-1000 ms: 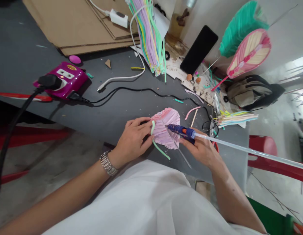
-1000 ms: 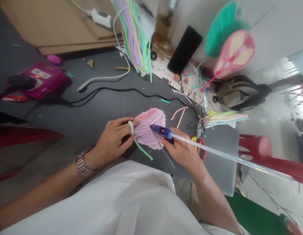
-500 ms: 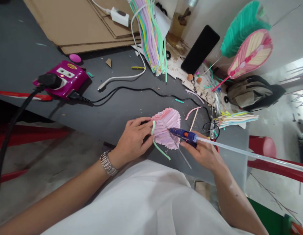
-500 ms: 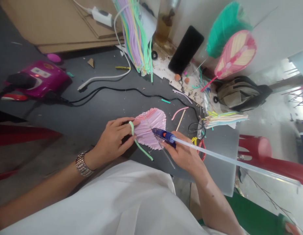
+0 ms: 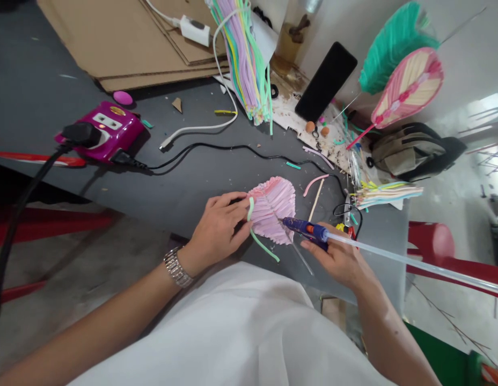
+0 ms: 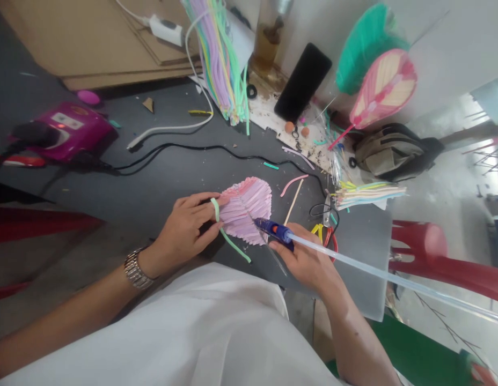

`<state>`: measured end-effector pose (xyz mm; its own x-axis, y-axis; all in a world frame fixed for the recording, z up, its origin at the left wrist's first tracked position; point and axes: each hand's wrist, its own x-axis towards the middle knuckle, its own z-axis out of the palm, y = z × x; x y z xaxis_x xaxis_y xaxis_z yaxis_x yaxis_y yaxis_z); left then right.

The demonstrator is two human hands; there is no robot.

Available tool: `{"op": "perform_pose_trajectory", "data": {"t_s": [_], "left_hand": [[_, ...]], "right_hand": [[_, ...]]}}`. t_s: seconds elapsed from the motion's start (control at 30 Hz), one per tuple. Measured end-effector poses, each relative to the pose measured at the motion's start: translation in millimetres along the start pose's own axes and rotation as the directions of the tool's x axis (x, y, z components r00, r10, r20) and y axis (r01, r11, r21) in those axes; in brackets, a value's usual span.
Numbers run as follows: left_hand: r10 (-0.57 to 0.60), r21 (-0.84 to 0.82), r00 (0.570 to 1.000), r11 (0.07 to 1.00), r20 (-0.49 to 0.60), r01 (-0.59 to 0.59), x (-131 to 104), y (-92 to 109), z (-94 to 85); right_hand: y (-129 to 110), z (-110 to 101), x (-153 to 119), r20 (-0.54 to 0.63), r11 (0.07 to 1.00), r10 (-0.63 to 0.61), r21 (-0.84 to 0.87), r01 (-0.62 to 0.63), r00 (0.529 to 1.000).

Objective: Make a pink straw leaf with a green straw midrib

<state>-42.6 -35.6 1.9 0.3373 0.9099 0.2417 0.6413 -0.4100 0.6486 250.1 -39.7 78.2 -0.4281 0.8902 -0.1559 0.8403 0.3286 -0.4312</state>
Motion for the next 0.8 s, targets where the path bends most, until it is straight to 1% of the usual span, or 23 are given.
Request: {"op": "perform_pose_trajectory", "data": {"t_s": [0.17,0.23,0.3,0.33,0.4,0.47,0.5,0.53,0.57,0.6,0.67,0.73,0.77,0.8], "left_hand": [[-0.009,-0.001,1.000,1.000,0.012,0.009,0,0,0.5],[-0.020,-0.003,1.000,1.000,0.023,0.020,0,0,0.1],[-0.026,-0.001,0.999,1.000,0.029,0.026,0,0,-0.4],[-0.025,0.001,0.999,1.000,0.028,0.025,0,0,-0.6],[-0.020,-0.002,1.000,1.000,0.022,0.020,-1,-2,-0.5],[-0.027,-0.024,1.000,0.999,0.014,0.027,-1,-5,-0.1],[-0.034,-0.045,0.999,0.998,0.006,0.034,-1,-7,-0.1],[-0.043,-0.072,0.999,0.996,0.001,0.043,-1,-9,-0.3],[-0.052,-0.105,0.999,0.993,0.006,0.053,-1,-10,-0.9],[-0.071,-0.139,0.997,0.988,0.008,0.072,-1,-11,-2.0],[-0.127,-0.224,0.992,0.966,0.004,0.125,-1,-11,-5.9],[-0.236,-0.321,0.971,0.922,-0.024,0.216,-1,-8,-11.4],[-0.308,-0.358,0.951,0.890,-0.021,0.281,-1,-6,-14.4],[-0.382,-0.392,0.924,0.853,-0.018,0.345,0,-3,-17.4]], "right_hand": [[3,-2,-8,0.022,0.996,0.070,0.060,-0.071,0.997],[5,-2,-13,0.023,0.983,0.134,0.126,-0.135,0.991],[9,-2,-18,0.011,0.940,0.239,0.250,-0.234,0.971],[11,-1,-22,0.004,0.896,0.300,0.341,-0.283,0.954],[17,1,-29,-0.021,0.761,0.410,0.560,-0.329,0.912],[24,0,-38,-0.064,0.600,0.493,0.747,-0.285,0.868],[28,-1,-42,-0.093,0.530,0.531,0.812,-0.245,0.842],[33,-3,-48,-0.120,0.470,0.575,0.859,-0.206,0.809],[39,-5,-54,-0.146,0.415,0.625,0.894,-0.168,0.767],[46,-8,-60,-0.167,0.363,0.679,0.923,-0.129,0.715],[63,-13,-73,-0.177,0.255,0.790,0.966,-0.052,0.587],[84,-16,-84,-0.120,0.145,0.881,0.989,-0.021,0.459],[95,-17,-89,-0.075,0.095,0.911,0.995,-0.029,0.406],[105,-17,-92,-0.036,0.056,0.930,0.997,-0.044,0.367]]}}
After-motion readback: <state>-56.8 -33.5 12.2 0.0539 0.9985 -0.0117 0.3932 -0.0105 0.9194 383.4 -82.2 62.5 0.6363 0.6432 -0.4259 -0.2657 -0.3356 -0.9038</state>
